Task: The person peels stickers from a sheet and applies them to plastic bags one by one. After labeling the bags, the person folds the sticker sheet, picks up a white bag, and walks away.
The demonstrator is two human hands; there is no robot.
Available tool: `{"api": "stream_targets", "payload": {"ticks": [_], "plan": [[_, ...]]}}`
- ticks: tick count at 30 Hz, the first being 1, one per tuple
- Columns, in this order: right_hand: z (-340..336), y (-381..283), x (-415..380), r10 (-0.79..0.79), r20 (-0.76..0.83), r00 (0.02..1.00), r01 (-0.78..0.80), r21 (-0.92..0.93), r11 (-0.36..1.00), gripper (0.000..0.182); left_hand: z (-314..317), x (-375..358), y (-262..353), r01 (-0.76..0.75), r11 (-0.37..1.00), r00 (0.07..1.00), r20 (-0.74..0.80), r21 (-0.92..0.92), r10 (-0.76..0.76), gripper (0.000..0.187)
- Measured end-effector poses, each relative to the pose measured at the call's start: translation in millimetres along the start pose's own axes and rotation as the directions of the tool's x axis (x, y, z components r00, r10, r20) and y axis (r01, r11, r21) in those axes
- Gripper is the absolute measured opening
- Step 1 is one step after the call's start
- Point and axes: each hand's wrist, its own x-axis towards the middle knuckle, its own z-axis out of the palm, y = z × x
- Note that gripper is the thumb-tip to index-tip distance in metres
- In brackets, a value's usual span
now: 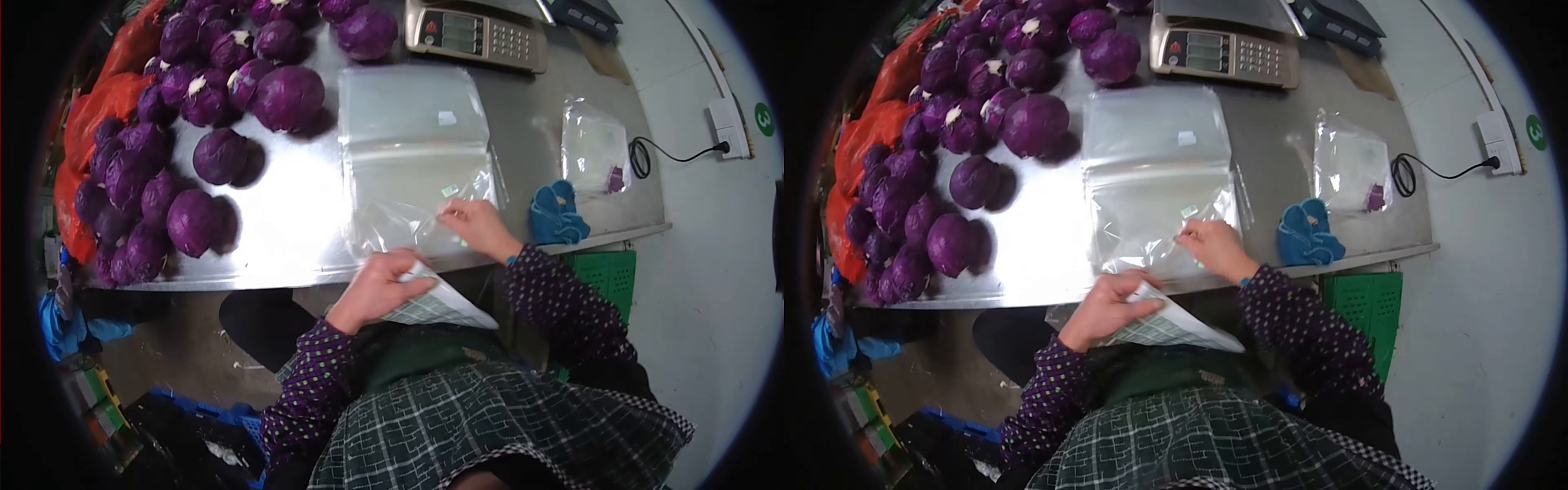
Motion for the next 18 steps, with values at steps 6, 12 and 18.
{"api": "stream_targets", "payload": {"ticks": [6,12,18], "plan": [[-33,12,58,0.200,-0.257,0.945,0.089,0.796,0.599,0.024,2,20,-31,0.108,0.993,0.983,-0.147,-0.049,-0.114,0.021],[-73,-26,43,0.051,-0.409,0.911,0.164,0.474,0.865,0.019,2,22,-30,0.188,0.980,0.961,-0.192,-0.067,-0.197,0.019],[-35,-8,36,0.084,-0.266,0.960,-0.157,-0.267,0.951,0.043,1,22,-33,0.125,0.987,0.971,-0.193,-0.101,-0.143,0.018]]}}
